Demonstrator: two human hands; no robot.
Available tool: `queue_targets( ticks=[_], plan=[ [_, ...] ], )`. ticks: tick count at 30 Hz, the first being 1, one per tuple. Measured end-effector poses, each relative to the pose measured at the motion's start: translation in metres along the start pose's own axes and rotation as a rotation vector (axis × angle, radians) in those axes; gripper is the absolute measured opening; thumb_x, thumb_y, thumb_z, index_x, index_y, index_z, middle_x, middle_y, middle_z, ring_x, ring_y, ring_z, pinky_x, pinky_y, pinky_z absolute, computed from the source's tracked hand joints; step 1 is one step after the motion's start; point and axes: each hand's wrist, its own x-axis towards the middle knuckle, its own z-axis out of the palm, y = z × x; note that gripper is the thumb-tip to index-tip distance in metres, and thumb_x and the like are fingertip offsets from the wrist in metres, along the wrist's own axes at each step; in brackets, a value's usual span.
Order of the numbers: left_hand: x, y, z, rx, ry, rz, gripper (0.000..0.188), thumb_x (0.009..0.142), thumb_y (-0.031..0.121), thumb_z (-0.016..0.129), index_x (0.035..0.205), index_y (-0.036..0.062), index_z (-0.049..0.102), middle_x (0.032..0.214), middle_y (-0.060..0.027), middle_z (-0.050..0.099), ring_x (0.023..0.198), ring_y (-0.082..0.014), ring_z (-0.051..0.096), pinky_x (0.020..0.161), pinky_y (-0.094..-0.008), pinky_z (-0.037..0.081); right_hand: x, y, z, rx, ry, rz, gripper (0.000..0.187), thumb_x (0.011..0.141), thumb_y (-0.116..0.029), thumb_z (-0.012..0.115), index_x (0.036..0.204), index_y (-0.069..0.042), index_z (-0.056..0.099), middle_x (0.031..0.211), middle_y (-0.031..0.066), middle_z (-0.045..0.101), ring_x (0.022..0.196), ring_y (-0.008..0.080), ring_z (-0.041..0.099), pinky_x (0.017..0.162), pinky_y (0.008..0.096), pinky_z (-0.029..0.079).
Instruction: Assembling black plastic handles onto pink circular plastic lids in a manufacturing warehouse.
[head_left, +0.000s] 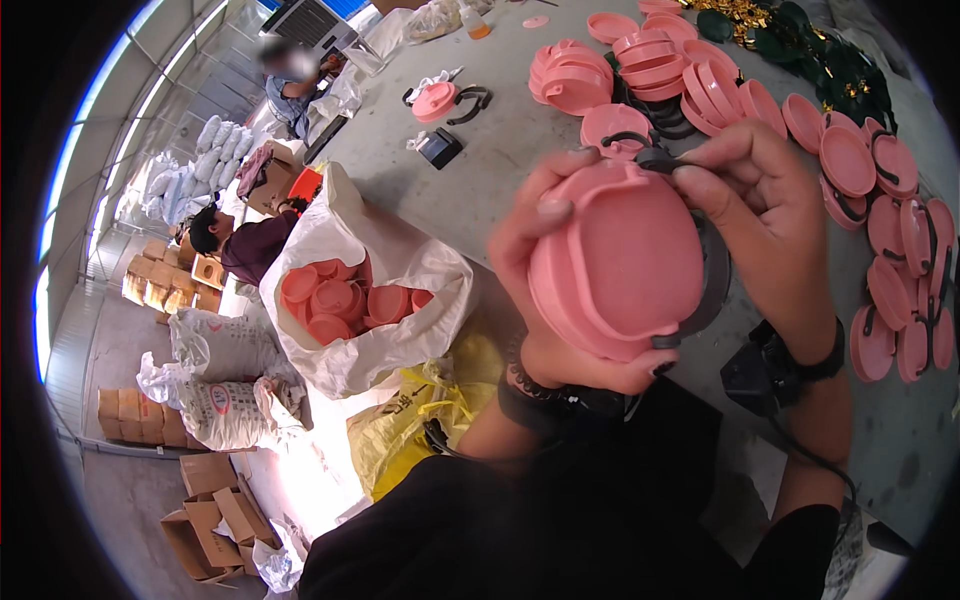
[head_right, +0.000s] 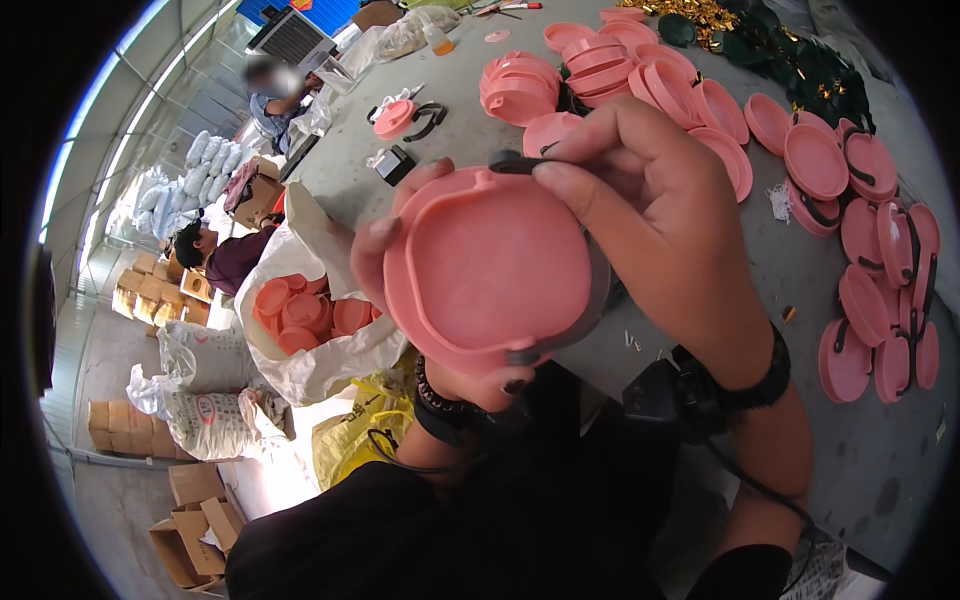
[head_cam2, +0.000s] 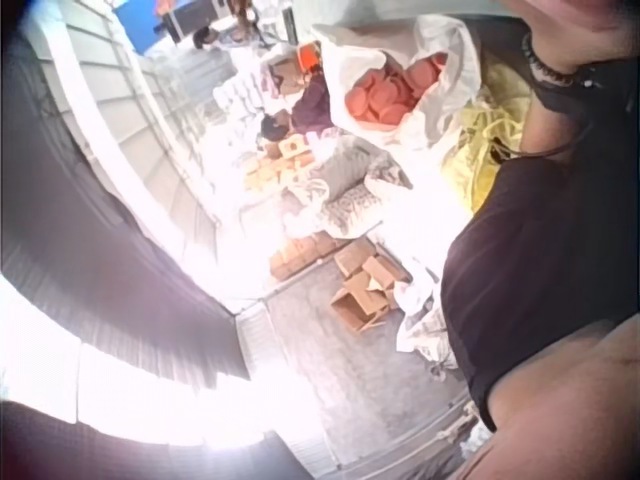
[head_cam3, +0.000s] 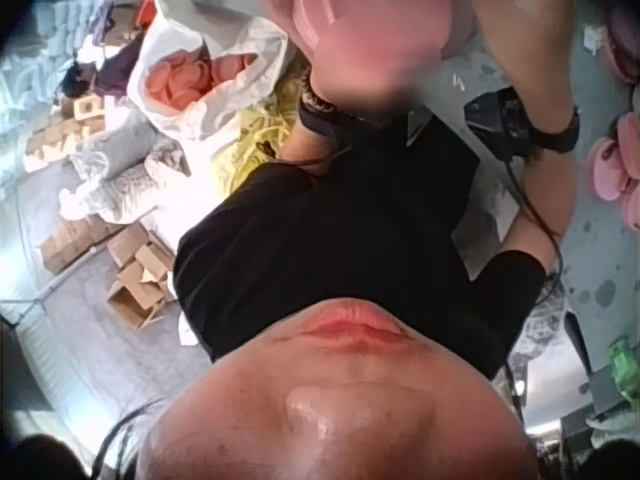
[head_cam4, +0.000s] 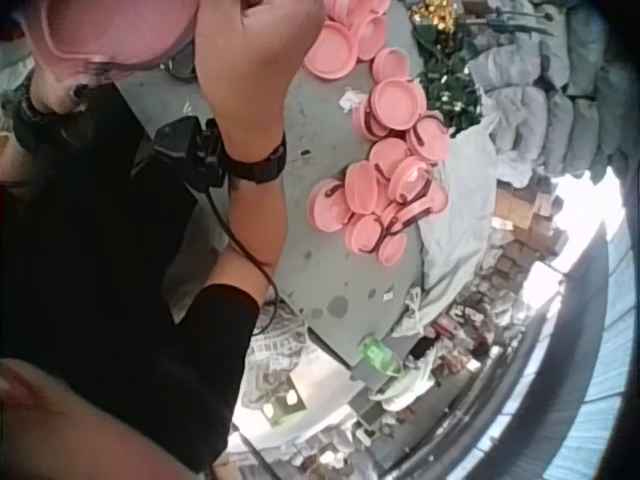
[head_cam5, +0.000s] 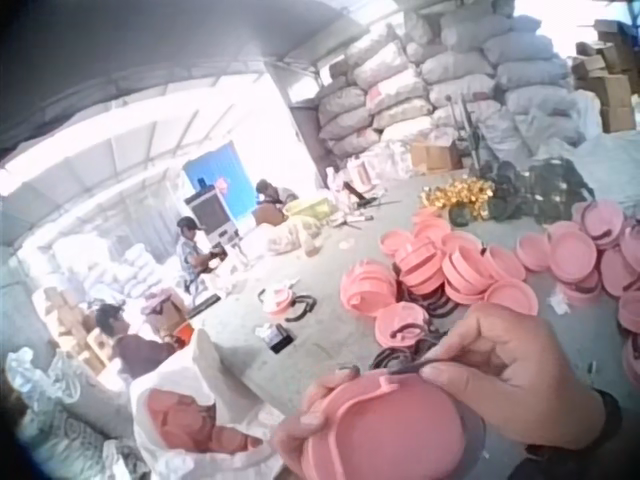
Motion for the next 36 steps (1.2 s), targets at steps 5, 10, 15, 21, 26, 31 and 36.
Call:
queue_targets(
  ticks=[5, 10, 15, 21, 26, 31, 36],
  plan=[
    [-0.004, 0.004, 0.001, -0.042, 0.014, -0.067, 0.100, 0.050, 0.032, 0.085, 0.127, 0.0117, 0.025, 0.127, -0.0233, 0.032, 0.115, -0.0325, 0.043, 0.094, -0.0445, 0.037, -0.001, 0.006, 0.008, -0.064, 0.006, -0.099, 0.012, 0.087, -0.002, 0.054, 0.099, 0.002, 0.057, 0.091, 0.0046, 0.058, 0.087, 0.0110, 0.057, 0.076, 0.0221, 0.046],
    [-0.001, 0.006, 0.001, -0.255, 0.004, -0.168, 0.098, 0.051, 0.032, 0.083, 0.126, 0.0118, 0.024, 0.126, -0.0232, 0.032, 0.114, -0.0310, 0.043, 0.096, -0.0442, 0.035, -0.001, 0.002, 0.002, -0.224, -0.038, -0.193, 0.014, 0.083, -0.001, 0.057, 0.097, 0.003, 0.059, 0.089, 0.0053, 0.055, 0.085, 0.0118, 0.053, 0.078, 0.0239, 0.042],
    [0.003, 0.006, -0.005, -0.285, -0.063, -0.186, 0.096, 0.052, 0.032, 0.080, 0.126, 0.0108, 0.022, 0.125, -0.0233, 0.033, 0.115, -0.0302, 0.042, 0.096, -0.0436, 0.034, -0.001, 0.000, 0.003, -0.299, -0.042, -0.243, 0.016, 0.081, 0.000, 0.057, 0.096, 0.004, 0.059, 0.089, 0.0057, 0.054, 0.084, 0.0129, 0.050, 0.078, 0.0248, 0.039],
    [0.000, 0.004, -0.009, -0.323, 0.015, -0.323, 0.096, 0.054, 0.032, 0.079, 0.127, 0.0090, 0.020, 0.121, -0.0209, 0.040, 0.115, -0.0296, 0.043, 0.097, -0.0434, 0.035, -0.004, -0.004, 0.003, -0.463, -0.067, -0.246, 0.016, 0.080, -0.001, 0.057, 0.096, 0.003, 0.060, 0.089, 0.0070, 0.054, 0.087, 0.0139, 0.050, 0.080, 0.0254, 0.038],
    [0.008, 0.015, -0.011, -0.371, 0.341, -0.768, 0.079, 0.076, 0.049, 0.060, 0.133, 0.0029, 0.029, 0.128, -0.0227, 0.041, 0.117, -0.0338, 0.046, 0.099, -0.0487, 0.039, -0.001, 0.002, 0.018, -0.391, -0.062, -0.320, 0.028, 0.075, -0.022, 0.067, 0.094, -0.002, 0.061, 0.092, 0.0067, 0.055, 0.085, 0.0198, 0.052, 0.085, 0.0331, 0.038],
    [-0.002, 0.015, 0.001, -0.926, 0.443, -0.968, 0.069, 0.087, 0.046, 0.041, 0.140, 0.0065, 0.022, 0.131, -0.0194, 0.041, 0.118, -0.0318, 0.045, 0.101, -0.0446, 0.035, -0.007, 0.017, 0.022, -0.930, -0.152, -0.614, 0.026, 0.071, -0.028, 0.069, 0.076, -0.006, 0.057, 0.078, 0.0069, 0.052, 0.074, 0.0258, 0.050, 0.073, 0.0355, 0.036],
    [-0.009, 0.015, 0.016, -0.775, 0.400, -0.932, 0.063, 0.088, 0.036, 0.038, 0.142, 0.0080, 0.019, 0.131, -0.0195, 0.041, 0.118, -0.0307, 0.046, 0.101, -0.0431, 0.036, -0.010, 0.021, 0.022, -0.849, -0.203, -0.587, 0.026, 0.076, -0.027, 0.065, 0.060, -0.011, 0.051, 0.059, 0.0029, 0.049, 0.059, 0.0206, 0.052, 0.054, 0.0333, 0.037]
  ],
)
